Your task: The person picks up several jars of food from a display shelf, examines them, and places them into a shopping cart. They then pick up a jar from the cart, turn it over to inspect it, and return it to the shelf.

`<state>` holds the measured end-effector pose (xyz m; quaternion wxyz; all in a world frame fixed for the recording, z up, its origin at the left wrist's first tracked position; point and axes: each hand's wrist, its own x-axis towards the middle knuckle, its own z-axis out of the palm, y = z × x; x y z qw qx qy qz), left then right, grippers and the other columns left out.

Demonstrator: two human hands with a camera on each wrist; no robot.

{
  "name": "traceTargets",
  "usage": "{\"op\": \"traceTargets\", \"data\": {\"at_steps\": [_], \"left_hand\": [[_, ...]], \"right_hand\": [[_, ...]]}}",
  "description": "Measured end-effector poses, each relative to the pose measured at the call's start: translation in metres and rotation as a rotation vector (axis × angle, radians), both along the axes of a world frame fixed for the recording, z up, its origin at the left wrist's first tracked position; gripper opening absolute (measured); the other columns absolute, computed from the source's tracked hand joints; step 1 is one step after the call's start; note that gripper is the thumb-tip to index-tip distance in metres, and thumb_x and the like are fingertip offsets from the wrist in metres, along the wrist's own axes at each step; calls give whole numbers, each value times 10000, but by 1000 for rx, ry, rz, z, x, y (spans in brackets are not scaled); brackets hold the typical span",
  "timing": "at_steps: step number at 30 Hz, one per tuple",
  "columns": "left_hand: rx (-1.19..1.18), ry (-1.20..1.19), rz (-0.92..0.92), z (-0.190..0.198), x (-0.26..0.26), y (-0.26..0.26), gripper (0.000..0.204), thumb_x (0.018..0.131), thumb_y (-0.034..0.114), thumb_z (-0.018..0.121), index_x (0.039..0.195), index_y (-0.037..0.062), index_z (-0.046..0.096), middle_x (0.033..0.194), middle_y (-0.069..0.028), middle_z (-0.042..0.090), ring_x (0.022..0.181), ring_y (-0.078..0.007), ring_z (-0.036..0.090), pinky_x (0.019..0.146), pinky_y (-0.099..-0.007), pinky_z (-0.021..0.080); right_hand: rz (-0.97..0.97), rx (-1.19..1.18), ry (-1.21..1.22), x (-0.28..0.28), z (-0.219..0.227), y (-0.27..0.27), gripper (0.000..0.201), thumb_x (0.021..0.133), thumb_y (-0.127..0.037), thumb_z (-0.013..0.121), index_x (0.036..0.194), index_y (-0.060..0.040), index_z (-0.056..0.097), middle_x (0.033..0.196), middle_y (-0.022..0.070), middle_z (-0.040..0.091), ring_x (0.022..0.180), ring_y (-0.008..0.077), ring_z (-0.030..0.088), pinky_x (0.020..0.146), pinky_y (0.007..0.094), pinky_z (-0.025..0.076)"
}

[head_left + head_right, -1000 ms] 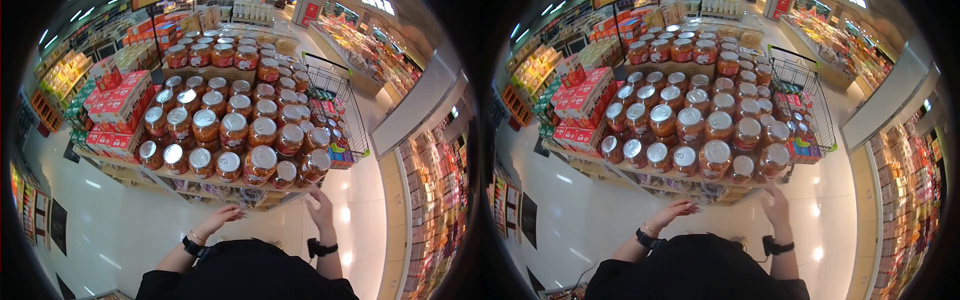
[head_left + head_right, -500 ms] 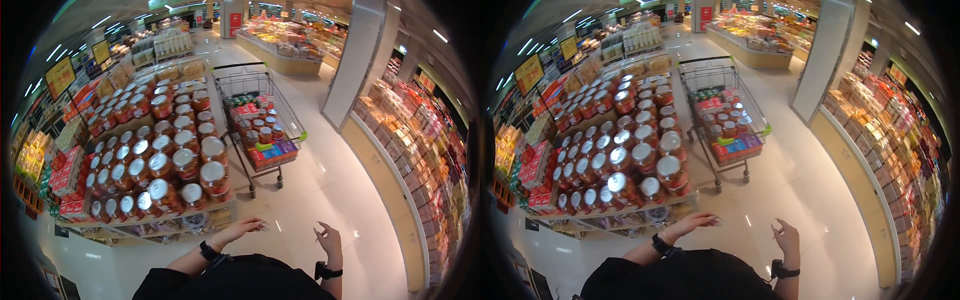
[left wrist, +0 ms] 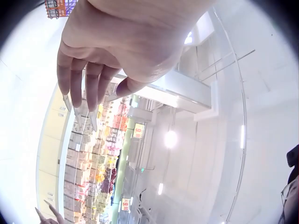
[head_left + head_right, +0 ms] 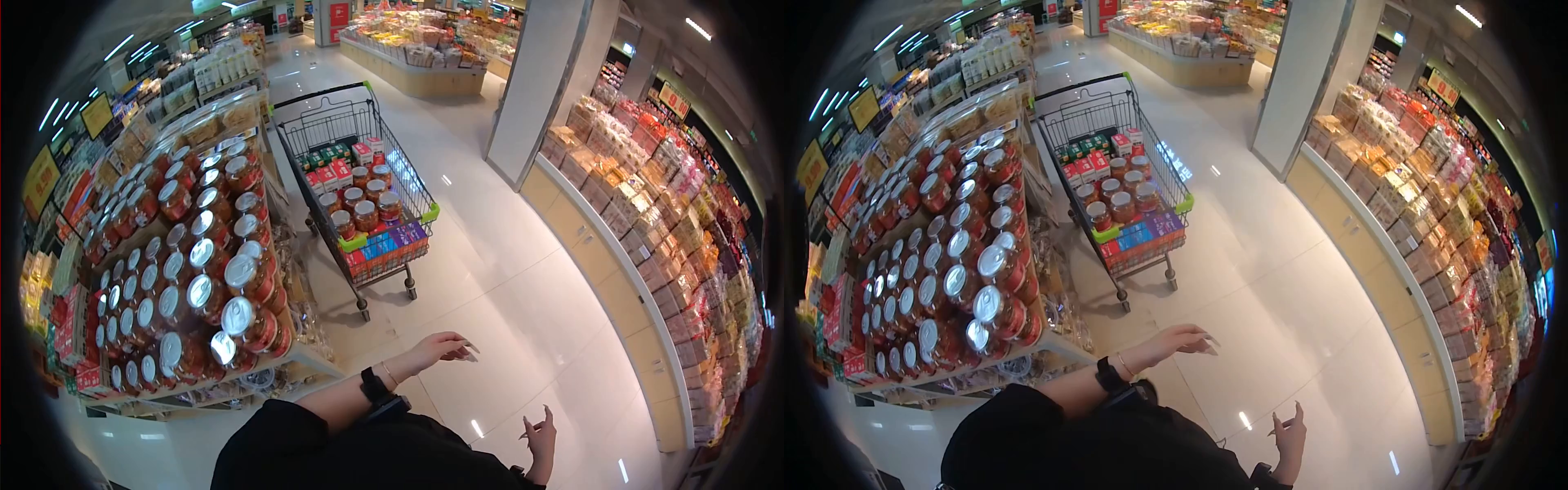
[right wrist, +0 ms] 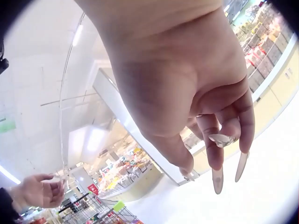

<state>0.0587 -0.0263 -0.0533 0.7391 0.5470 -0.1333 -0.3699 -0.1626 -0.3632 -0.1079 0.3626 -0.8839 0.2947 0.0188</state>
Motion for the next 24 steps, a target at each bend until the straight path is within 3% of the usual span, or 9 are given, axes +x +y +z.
{"op": "traceTargets", "data": {"at_steps": [3, 5, 8, 13, 15, 19, 22, 23, 24], "left_hand": [[9, 34, 11, -11, 52, -3, 277, 984, 245, 477, 1150, 52, 586, 1067, -73, 658, 1010, -150, 623, 900, -295, 482], [-8, 74, 37, -14, 90, 0, 278, 983, 245, 471, 1143, 50, 588, 1062, -72, 658, 1008, -154, 626, 903, -300, 484], [-60, 151, 123, -9, 146, 4, 290, 991, 241, 455, 1154, 39, 584, 1047, -83, 657, 992, -160, 631, 899, -293, 490], [-74, 25, 156, 24, 238, 45, 273, 993, 205, 457, 1162, 29, 579, 1027, -87, 655, 978, -152, 628, 884, -288, 495], [-73, -120, 319, 47, 266, 74, 270, 991, 198, 466, 1173, 27, 568, 1014, -91, 656, 971, -160, 629, 871, -291, 498], [-147, -113, 635, 40, 311, 123, 258, 988, 186, 470, 1171, 24, 554, 1005, -98, 657, 970, -174, 631, 858, -303, 503], [-135, -4, 872, 42, 317, 153, 232, 989, 168, 462, 1156, 21, 530, 997, -129, 654, 986, -193, 630, 863, -329, 508], [-134, 0, 893, 34, 317, 164, 232, 989, 168, 462, 1156, 21, 530, 997, -129, 654, 986, -193, 630, 863, -329, 508], [-153, -15, 941, 27, 315, 174, 228, 987, 167, 466, 1157, 31, 531, 994, -124, 656, 979, -193, 631, 861, -324, 506]], "right_hand": [[15, 27, 117, 51, 28, 26, 780, 813, -177, 741, 1446, -55, 302, 636, 103, 621, 516, 178, 644, 403, 283, 463], [20, 109, 106, 92, 42, 31, 815, 800, -229, 748, 1448, -34, 292, 682, 146, 651, 557, 215, 652, 532, 320, 511], [140, -2, 38, 162, 34, 11, 823, 803, -223, 751, 1452, -35, 281, 694, 141, 653, 557, 206, 652, 528, 310, 512], [245, 3, -6, 313, 80, 42, 766, 833, -205, 725, 1449, -44, 298, 736, 124, 653, 569, 178, 645, 545, 290, 507], [337, 124, -148, 367, 88, 57, 714, 843, -171, 717, 1433, -57, 331, 752, 102, 644, 560, 160, 626, 540, 271, 497], [468, 204, -215, 453, 83, 95, 658, 846, -128, 711, 1409, -74, 374, 854, 93, 638, 677, 158, 638, 595, 268, 512], [587, 367, -199, 514, 103, 136, 601, 852, -86, 687, 1381, -69, 401, 1057, 121, 593, 949, 213, 613, 781, 325, 541], [606, 370, -190, 537, 110, 149, 601, 852, -86, 687, 1381, -69, 401, 1057, 121, 593, 949, 213, 613, 781, 325, 541], [649, 597, -211, 560, 115, 160, 576, 864, -86, 666, 1374, -49, 399, 1080, 127, 585, 978, 221, 603, 823, 339, 540]]}}
